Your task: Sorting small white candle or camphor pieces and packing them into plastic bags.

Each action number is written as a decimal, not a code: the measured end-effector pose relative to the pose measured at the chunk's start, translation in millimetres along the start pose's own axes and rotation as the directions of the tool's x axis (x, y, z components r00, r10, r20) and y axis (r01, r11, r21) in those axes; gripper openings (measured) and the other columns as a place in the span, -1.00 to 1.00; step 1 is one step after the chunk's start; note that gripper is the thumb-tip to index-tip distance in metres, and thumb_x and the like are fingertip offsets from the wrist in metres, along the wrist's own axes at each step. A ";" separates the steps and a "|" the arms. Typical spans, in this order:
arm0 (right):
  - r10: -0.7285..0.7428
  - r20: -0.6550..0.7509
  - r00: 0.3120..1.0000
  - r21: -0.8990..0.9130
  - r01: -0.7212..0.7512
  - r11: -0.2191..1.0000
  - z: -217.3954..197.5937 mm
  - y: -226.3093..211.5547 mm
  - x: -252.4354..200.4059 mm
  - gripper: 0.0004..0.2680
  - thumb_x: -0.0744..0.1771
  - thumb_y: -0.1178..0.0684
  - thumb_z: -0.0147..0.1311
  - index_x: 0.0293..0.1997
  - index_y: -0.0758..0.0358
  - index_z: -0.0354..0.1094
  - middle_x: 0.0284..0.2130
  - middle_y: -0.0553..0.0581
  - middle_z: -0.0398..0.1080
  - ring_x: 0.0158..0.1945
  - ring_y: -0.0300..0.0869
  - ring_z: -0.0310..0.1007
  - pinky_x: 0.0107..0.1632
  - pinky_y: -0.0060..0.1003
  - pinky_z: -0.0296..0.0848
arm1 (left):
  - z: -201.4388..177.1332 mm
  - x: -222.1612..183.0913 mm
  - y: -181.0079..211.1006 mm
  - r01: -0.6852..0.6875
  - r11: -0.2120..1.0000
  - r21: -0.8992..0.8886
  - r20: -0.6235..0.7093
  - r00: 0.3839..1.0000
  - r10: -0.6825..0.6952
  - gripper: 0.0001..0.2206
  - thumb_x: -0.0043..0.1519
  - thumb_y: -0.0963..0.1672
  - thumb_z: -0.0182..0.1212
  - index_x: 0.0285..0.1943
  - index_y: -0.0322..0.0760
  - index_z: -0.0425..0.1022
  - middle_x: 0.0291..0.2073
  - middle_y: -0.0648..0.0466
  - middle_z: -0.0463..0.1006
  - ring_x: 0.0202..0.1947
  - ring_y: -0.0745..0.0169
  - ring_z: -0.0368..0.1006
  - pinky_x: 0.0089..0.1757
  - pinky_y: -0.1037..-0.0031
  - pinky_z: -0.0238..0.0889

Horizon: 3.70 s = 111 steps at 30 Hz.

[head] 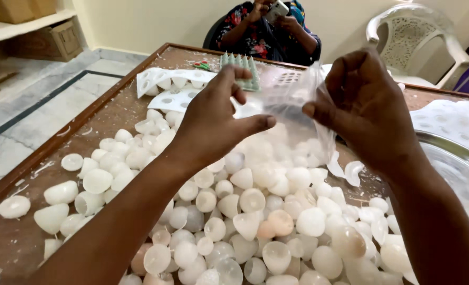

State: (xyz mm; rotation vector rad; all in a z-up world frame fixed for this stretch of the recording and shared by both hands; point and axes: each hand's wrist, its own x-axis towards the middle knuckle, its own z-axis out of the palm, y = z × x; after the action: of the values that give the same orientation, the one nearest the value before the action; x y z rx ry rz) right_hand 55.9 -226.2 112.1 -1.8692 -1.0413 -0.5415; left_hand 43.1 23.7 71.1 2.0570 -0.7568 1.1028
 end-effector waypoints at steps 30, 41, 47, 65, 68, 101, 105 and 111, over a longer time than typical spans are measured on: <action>-0.422 0.495 0.760 -0.586 0.650 0.484 51.8 -22.1 -36.5 -0.90 0.35 0.02 0.31 -0.21 0.18 0.55 -0.43 0.00 0.50 -0.30 -0.19 0.37 0.05 -0.13 0.27 | -25.9 -22.5 23.2 -0.334 0.748 0.574 -0.137 0.861 0.490 -0.87 0.13 -0.30 0.35 -0.26 -0.29 0.54 -0.21 0.00 0.58 -0.36 0.18 0.51 -0.43 0.47 0.33; -0.103 0.349 0.932 -0.524 0.285 0.803 -5.3 4.0 -66.1 -0.93 0.32 0.14 0.21 -0.16 0.19 0.52 -0.21 0.04 0.56 -0.14 -0.16 0.54 -0.15 -0.25 0.49 | 10.4 -40.1 49.0 -0.028 0.949 0.313 0.287 0.956 -0.067 -0.77 0.06 -0.27 0.20 -0.09 -0.47 0.52 -0.12 -0.12 0.53 -0.21 -0.15 0.48 -0.24 0.14 0.42; 0.203 0.575 0.793 -0.447 0.096 0.889 0.2 -4.0 -66.5 -0.86 0.22 0.07 0.26 -0.21 0.14 0.59 -0.37 0.00 0.61 -0.34 -0.20 0.63 -0.32 -0.24 0.59 | 11.4 -39.0 52.9 0.057 0.943 0.329 0.393 0.899 -0.191 -0.85 0.02 -0.27 0.16 -0.25 -0.34 0.55 -0.06 -0.07 0.56 -0.17 -0.14 0.52 -0.16 0.09 0.42; 0.290 0.827 0.482 -0.472 0.312 0.825 38.6 -23.4 -94.7 -0.72 0.26 -0.07 0.27 0.04 0.11 0.48 -0.17 0.02 0.56 -0.08 -0.15 0.52 0.03 -0.15 0.44 | 11.3 -33.5 52.7 0.256 0.919 0.299 0.446 0.814 -0.372 -0.59 0.09 -0.16 0.19 0.17 -0.31 0.48 0.01 -0.10 0.51 -0.16 -0.04 0.58 -0.11 0.14 0.42; 0.450 0.794 0.408 -0.581 0.294 0.759 38.1 -20.6 -94.0 -0.73 0.26 -0.05 0.29 -0.02 0.15 0.45 -0.24 0.04 0.52 -0.13 -0.14 0.49 0.03 -0.13 0.43 | 16.3 -37.6 48.1 0.229 0.933 0.279 0.428 0.840 -0.334 -0.59 0.06 -0.16 0.21 0.14 -0.28 0.50 0.01 -0.11 0.52 -0.17 -0.06 0.58 -0.13 0.11 0.42; -0.147 0.726 0.672 -0.396 0.583 0.710 60.5 -20.4 -91.2 -0.79 0.19 0.11 0.20 -0.13 0.20 0.51 -0.11 0.04 0.54 -0.15 -0.12 0.54 -0.15 -0.13 0.52 | 2.6 -29.8 29.7 0.410 0.912 -0.017 0.374 0.848 -0.375 -0.65 0.10 -0.16 0.10 0.07 -0.24 0.59 -0.06 0.04 0.68 -0.02 0.18 0.61 0.04 0.33 0.38; -0.228 0.721 0.654 -0.368 0.641 0.674 39.3 1.5 -100.2 -0.83 0.25 0.08 0.25 -0.13 0.19 0.50 -0.12 0.05 0.53 -0.19 -0.15 0.51 -0.18 -0.18 0.46 | 6.5 -31.2 34.1 0.416 0.909 -0.016 0.390 0.840 -0.377 -0.63 0.09 -0.18 0.09 0.10 -0.23 0.57 -0.06 0.02 0.67 -0.02 0.16 0.60 0.04 0.33 0.38; -0.472 0.169 0.865 -0.545 0.481 0.686 19.2 -7.6 -93.7 -0.83 0.30 0.00 0.34 -0.33 0.12 0.37 -0.17 0.13 0.55 -0.17 -0.15 0.48 -0.08 -0.21 0.41 | 5.2 -28.7 44.8 0.403 0.910 0.091 0.474 0.787 -0.396 -0.63 0.09 -0.20 0.08 0.09 -0.20 0.57 -0.08 -0.01 0.65 -0.07 0.12 0.59 0.05 0.30 0.34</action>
State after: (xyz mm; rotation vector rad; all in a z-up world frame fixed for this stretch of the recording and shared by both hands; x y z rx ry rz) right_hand -2.8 -249.0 39.7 -2.0988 -1.5153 -1.2755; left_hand -1.3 -2.4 56.9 2.3667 -0.5063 0.3380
